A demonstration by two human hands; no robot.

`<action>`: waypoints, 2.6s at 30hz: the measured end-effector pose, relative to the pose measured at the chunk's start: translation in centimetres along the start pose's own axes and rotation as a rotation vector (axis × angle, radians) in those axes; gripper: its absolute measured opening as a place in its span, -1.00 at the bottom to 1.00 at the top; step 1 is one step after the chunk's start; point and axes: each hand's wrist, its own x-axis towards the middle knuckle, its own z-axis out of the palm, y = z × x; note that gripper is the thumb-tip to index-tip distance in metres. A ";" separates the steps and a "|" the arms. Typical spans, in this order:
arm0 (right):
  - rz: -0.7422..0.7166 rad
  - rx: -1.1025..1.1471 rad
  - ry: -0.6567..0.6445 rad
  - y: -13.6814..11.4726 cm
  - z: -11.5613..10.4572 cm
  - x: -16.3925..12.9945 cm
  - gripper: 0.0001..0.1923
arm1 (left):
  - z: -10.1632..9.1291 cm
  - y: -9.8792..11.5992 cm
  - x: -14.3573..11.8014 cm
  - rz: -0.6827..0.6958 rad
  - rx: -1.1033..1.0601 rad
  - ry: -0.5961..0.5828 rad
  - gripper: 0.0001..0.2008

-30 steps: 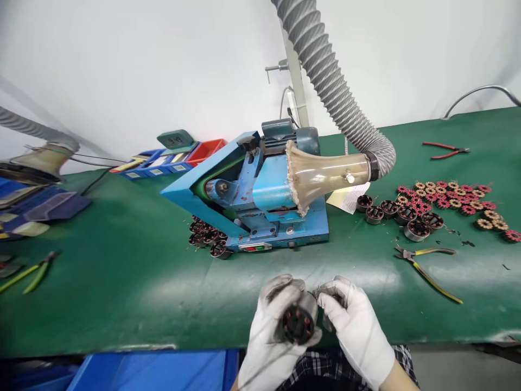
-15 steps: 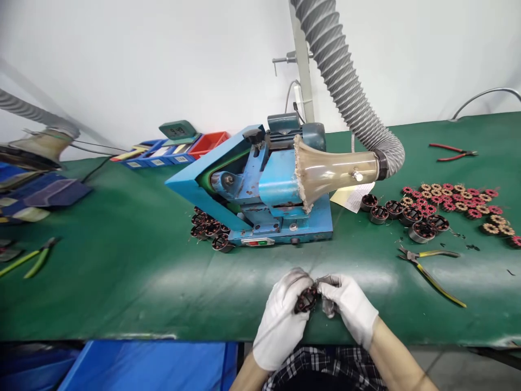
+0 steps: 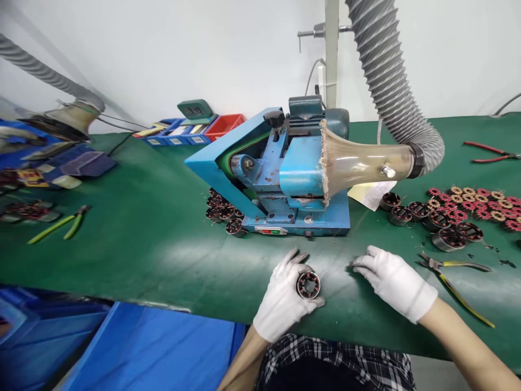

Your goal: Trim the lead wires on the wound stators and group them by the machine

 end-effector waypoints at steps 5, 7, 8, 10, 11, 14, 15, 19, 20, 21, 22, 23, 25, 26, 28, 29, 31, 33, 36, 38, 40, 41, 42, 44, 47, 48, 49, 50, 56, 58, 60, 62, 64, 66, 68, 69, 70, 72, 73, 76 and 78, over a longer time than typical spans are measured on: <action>0.009 0.248 0.090 -1.9 4.4 -1.4 -0.70 | 1.8 1.2 -2.5 -0.065 -0.010 0.046 0.03; -0.036 0.375 0.119 -2.7 5.5 -1.4 -0.70 | 1.3 1.2 -3.4 -0.010 -0.042 -0.099 0.08; -0.062 0.422 0.107 -3.0 5.7 -1.3 -0.71 | 0.9 1.0 -3.6 0.011 -0.053 -0.159 0.03; -0.084 0.500 0.062 -3.2 5.5 -0.9 -0.77 | 0.0 0.5 -3.4 0.051 -0.075 -0.219 -0.12; -0.073 0.533 0.047 -3.2 5.2 -0.6 -0.80 | -0.3 0.2 -3.0 0.069 -0.085 -0.222 -0.18; 0.035 0.608 0.054 -3.5 4.1 0.3 -0.87 | -0.6 -0.1 -1.4 0.116 -0.093 -0.187 -0.30; 0.093 0.634 0.052 -3.7 3.9 0.7 -0.88 | -0.5 0.0 -1.0 0.122 -0.082 -0.174 -0.32; 0.359 0.787 -0.010 -4.7 3.4 1.5 -0.85 | -0.3 0.5 -0.4 0.127 -0.051 -0.147 -0.39; 0.408 0.876 -0.037 -4.9 3.3 1.5 -0.84 | -0.2 0.5 -0.5 0.132 -0.059 -0.136 -0.41; 0.439 0.983 -0.058 -5.1 3.1 1.5 -0.81 | -0.3 0.5 -0.5 0.139 -0.070 -0.127 -0.43; 0.458 1.092 -0.064 -5.1 2.9 1.4 -0.78 | -0.3 0.5 -0.6 0.146 -0.081 -0.120 -0.44; 0.477 1.200 -0.045 -5.2 2.6 1.1 -0.74 | -0.3 0.5 -0.6 0.152 -0.091 -0.118 -0.45; 0.492 1.323 0.085 -5.0 2.0 0.6 -0.66 | -0.4 0.4 -0.7 0.152 -0.103 -0.125 -0.45; 0.491 1.313 0.163 -4.8 1.7 0.3 -0.65 | -0.4 0.4 -0.7 0.146 -0.106 -0.129 -0.44; 0.483 1.173 0.213 -4.4 1.3 -0.2 -0.68 | -0.3 0.4 -0.6 0.132 -0.115 -0.130 -0.43; 0.460 1.064 0.172 -4.2 1.3 -0.3 -0.70 | -0.3 0.4 -0.6 0.122 -0.124 -0.122 -0.42; 0.373 0.852 0.011 -4.0 1.7 -0.3 -0.70 | -0.3 0.3 -0.5 0.098 -0.151 -0.104 -0.43; 0.257 0.737 -0.107 -3.9 2.4 0.0 -0.73 | -0.4 0.2 -0.4 0.088 -0.177 -0.096 -0.44; 0.142 0.682 -0.131 -4.3 3.6 0.9 -0.84 | -0.6 0.1 -0.4 0.133 -0.174 -0.126 -0.42; 0.154 0.657 -0.104 -4.6 3.9 1.5 -0.89 | -0.8 0.0 -0.5 0.162 -0.156 -0.149 -0.41; 0.235 0.669 -0.085 -4.8 3.6 1.7 -0.86 | -0.9 0.1 -0.6 0.167 -0.145 -0.156 -0.43; 0.283 0.704 -0.082 -4.8 3.2 1.7 -0.85 | -0.9 0.1 -0.6 0.162 -0.141 -0.153 -0.44; 0.326 0.766 -0.068 -4.8 2.6 1.5 -0.84 | -0.8 0.2 -0.6 0.158 -0.137 -0.145 -0.45; 0.381 0.935 0.059 -4.6 1.1 0.8 -0.80 | -0.6 0.3 -0.6 0.152 -0.128 -0.123 -0.46; 0.452 0.957 0.272 -4.6 -0.5 -0.1 -0.75 | -0.2 0.6 -0.5 0.122 -0.104 -0.070 -0.46; 0.466 0.866 0.240 -4.6 -0.6 -0.3 -0.77 | -0.1 0.6 -0.5 0.108 -0.090 -0.052 -0.44; 0.462 0.751 0.149 -4.8 -0.4 -0.4 -0.79 | 0.0 0.7 -0.4 0.101 -0.076 -0.037 -0.43; 0.441 0.635 0.034 -4.9 0.1 -0.6 -0.80 | 0.0 0.7 -0.4 0.104 -0.062 -0.031 -0.41; 0.405 0.514 -0.198 -5.8 3.1 -0.4 -0.75 | 0.1 0.6 -0.5 0.174 -0.017 -0.076 -0.50; 0.470 0.718 -0.257 -6.0 3.0 0.0 -0.71 | 0.1 0.6 -0.6 0.176 -0.025 -0.058 -0.53; 0.527 0.922 -0.293 -6.2 2.4 0.3 -0.67 | 0.2 0.5 -0.6 0.182 -0.032 -0.039 -0.53; 0.555 1.114 -0.258 -6.2 1.5 0.3 -0.65 | 0.2 0.5 -0.6 0.179 -0.033 -0.036 -0.51; 0.548 1.258 -0.129 -5.9 0.9 -0.1 -0.63 | 0.2 0.5 -0.6 0.167 -0.028 -0.040 -0.48; 0.546 1.204 0.026 -5.5 0.8 -0.7 -0.66 | 0.3 0.5 -0.5 0.151 -0.020 -0.036 -0.46; 0.536 0.980 0.039 -5.3 1.7 -1.2 -0.70 | 0.5 0.5 -0.4 0.141 -0.015 -0.013 -0.47; 0.527 0.848 -0.011 -5.3 2.3 -1.4 -0.69 | 0.6 0.5 -0.4 0.139 -0.014 0.001 -0.50; 0.520 0.720 -0.071 -5.5 3.1 -1.6 -0.66 | 0.7 0.5 -0.4 0.139 -0.013 0.012 -0.54; 0.491 0.506 -0.137 -6.0 4.4 -1.8 -0.74 | 0.9 0.4 -0.4 0.147 -0.006 0.020 -0.62; 0.473 0.432 -0.136 -6.4 4.8 -2.0 -0.80 | 0.9 0.4 -0.4 0.151 -0.001 0.019 -0.65; 0.414 0.420 -0.185 -7.2 4.2 -2.6 -0.81 | 0.9 0.3 -0.6 0.166 0.008 0.018 -0.61; 0.376 0.497 -0.273 -7.1 2.7 -3.2 -0.83 | 0.9 0.2 -0.6 0.160 0.005 0.016 -0.58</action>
